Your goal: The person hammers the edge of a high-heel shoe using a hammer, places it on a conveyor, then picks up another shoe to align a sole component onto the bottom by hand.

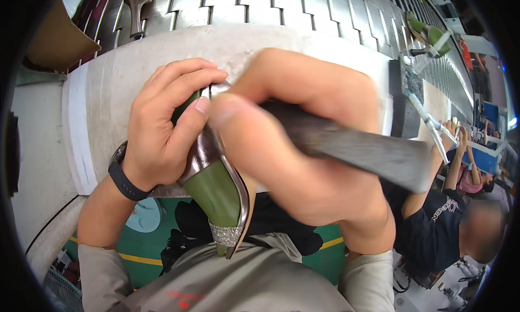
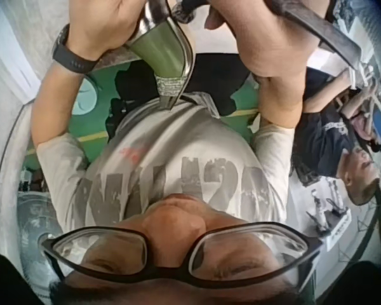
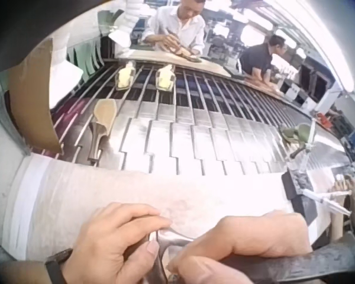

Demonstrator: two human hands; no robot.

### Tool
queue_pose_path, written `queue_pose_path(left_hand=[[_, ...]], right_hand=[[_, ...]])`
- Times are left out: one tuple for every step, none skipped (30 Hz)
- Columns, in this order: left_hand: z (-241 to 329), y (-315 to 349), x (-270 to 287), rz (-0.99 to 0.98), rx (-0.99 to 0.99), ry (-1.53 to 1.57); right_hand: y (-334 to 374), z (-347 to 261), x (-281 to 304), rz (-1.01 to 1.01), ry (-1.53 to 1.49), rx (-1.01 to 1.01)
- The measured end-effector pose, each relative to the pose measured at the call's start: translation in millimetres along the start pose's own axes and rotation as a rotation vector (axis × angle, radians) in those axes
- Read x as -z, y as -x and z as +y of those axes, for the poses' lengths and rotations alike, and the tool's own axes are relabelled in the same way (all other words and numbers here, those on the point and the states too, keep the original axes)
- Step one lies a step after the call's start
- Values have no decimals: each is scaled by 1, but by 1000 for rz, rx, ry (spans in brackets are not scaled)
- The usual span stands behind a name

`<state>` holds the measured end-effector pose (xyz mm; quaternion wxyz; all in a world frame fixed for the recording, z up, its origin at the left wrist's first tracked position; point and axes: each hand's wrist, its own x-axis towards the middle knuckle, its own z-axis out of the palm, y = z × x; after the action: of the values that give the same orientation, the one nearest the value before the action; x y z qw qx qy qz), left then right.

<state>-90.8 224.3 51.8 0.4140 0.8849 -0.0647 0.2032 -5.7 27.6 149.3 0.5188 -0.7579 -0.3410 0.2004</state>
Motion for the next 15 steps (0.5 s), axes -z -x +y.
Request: queue_pose_path(left_hand=[[-1,2,1,3,15,-11],[-1,6,1,7,26,-6],[-2,6,3,14,21,-19],[2,5,4,17,7,-9],[2,3,3,15,-10,-2],[2,4,3,1,-17,4],[2,8,5,5,-23,-13],[0,10,4,67,-39,-34],[1,12,5,129,-52,-55],[13,19,5,195,-24,-113],[30,30,7,207,5,-42],[44,49,7,194,-63,-29],[62,74,3,189,-115,-54],[81,103,3,130,-151,-99],[101,126,-9,127,-111,-96]], right_hand=[[-2,-5,-3,-49,78,24],[-1,-5,-5,-22,73,-5],[3,-2,-8,4,66,-32],[12,-2,-9,74,-45,-44],[20,5,-10,147,-161,-54],[28,14,-8,210,-330,-92],[34,21,-7,221,-422,-115],[41,27,-2,228,-428,-114],[48,32,4,233,-435,-115],[59,37,11,271,-344,-53],[70,43,21,318,-244,8],[78,50,30,371,12,148],[82,56,39,403,429,284],[78,64,38,409,629,377],[77,65,41,419,848,471]])
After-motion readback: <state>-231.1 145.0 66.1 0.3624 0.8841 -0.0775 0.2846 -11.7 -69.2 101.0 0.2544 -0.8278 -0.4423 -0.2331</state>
